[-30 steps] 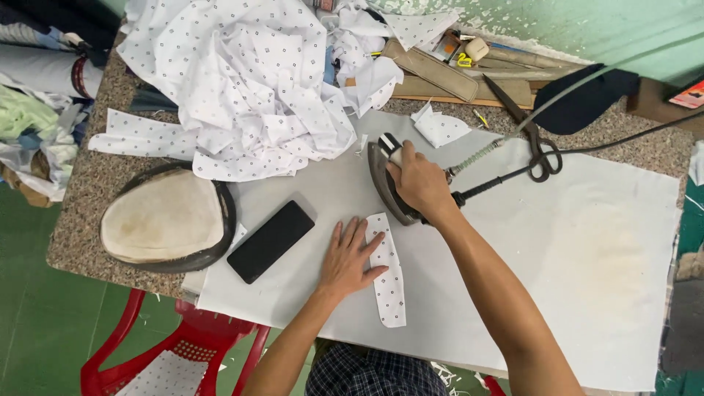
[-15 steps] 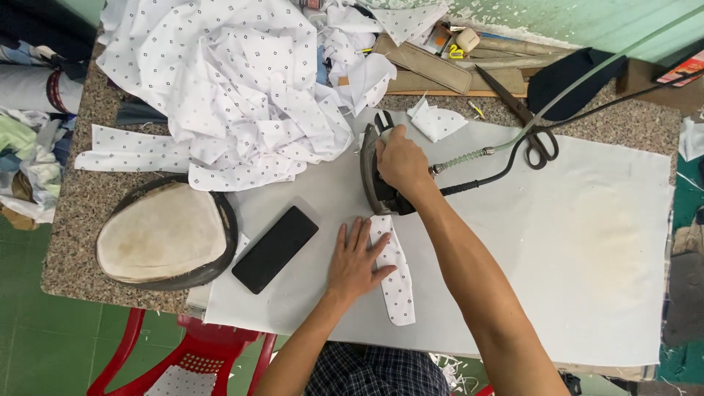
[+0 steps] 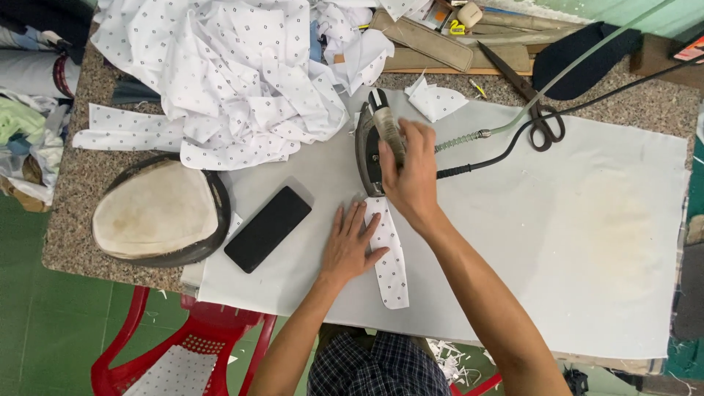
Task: The person irons a white patterned fabric strip on a table using a steam iron. They repeatedly move a black rectangular object aside to access the fabric, then iron different sections of the strip.
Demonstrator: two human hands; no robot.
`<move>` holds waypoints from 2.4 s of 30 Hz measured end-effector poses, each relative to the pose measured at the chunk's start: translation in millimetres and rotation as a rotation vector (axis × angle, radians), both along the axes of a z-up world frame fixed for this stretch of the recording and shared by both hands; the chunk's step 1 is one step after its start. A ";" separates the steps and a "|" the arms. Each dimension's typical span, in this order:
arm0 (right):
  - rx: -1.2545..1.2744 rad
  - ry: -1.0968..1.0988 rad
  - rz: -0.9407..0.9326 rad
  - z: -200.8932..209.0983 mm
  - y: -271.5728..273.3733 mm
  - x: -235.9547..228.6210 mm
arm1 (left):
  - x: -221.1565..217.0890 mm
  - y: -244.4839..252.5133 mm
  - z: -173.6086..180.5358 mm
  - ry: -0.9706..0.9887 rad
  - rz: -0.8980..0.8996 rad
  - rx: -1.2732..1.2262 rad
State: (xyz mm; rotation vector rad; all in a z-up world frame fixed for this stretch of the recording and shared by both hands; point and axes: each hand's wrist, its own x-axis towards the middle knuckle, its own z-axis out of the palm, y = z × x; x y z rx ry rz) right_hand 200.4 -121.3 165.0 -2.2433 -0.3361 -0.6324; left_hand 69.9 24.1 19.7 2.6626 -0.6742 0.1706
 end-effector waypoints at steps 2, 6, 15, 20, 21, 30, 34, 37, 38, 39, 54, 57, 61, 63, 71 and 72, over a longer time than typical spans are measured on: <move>0.046 0.084 0.010 -3.2 -18.5 -54.3 | -5.6 -1.1 -12.8 -0.009 0.005 -0.017; 0.023 0.549 -0.019 -70.0 -69.9 -147.1 | -30.3 -6.7 -15.5 0.005 0.011 -0.013; -0.040 0.913 0.049 -130.8 -100.7 -221.4 | -177.3 25.5 -7.5 0.108 -0.287 0.164; -0.045 0.886 0.084 -128.7 -95.0 -231.6 | -208.5 70.0 -6.1 0.005 -0.843 0.159; -0.081 0.899 0.077 -129.9 -93.1 -232.6 | -200.9 72.1 0.0 0.020 -0.859 0.053; -0.249 1.035 0.026 -80.6 -61.3 -214.3 | 0.2 3.4 -26.7 -0.170 -0.104 -0.110; -0.261 1.060 0.021 -81.9 -56.9 -214.4 | 8.7 -7.6 -31.3 -0.172 -0.101 -0.135; -0.253 1.069 0.010 -81.4 -55.6 -214.8 | 6.3 -5.9 -27.4 -0.114 -0.104 -0.205; -0.254 1.060 0.017 -83.6 -56.0 -215.0 | 6.3 -5.0 -27.6 -0.109 -0.102 -0.214; -0.254 1.052 0.023 -85.6 -56.3 -215.4 | 6.1 -4.0 -27.6 -0.104 -0.100 -0.222; 0.298 1.250 0.283 -131.0 -71.7 -222.0 | 6.4 -8.2 -34.9 -0.163 -0.080 -0.197; 0.108 1.311 0.262 -155.1 -82.0 -221.4 | 5.2 -9.2 -34.2 -0.133 -0.075 -0.164; 0.029 1.326 0.219 -126.7 -80.6 -218.3 | -4.7 -14.1 -21.2 -0.143 -0.097 -0.042; -0.004 1.325 0.189 -107.9 -78.2 -215.0 | -18.8 -18.9 -9.7 -0.085 -0.106 0.063; -0.074 1.224 0.131 -88.4 -73.3 -204.5 | -42.4 -22.7 -1.0 -0.038 -0.063 -0.023; -0.091 1.188 0.109 -87.5 -71.6 -202.7 | -41.0 -22.0 -2.3 -0.046 -0.048 -0.065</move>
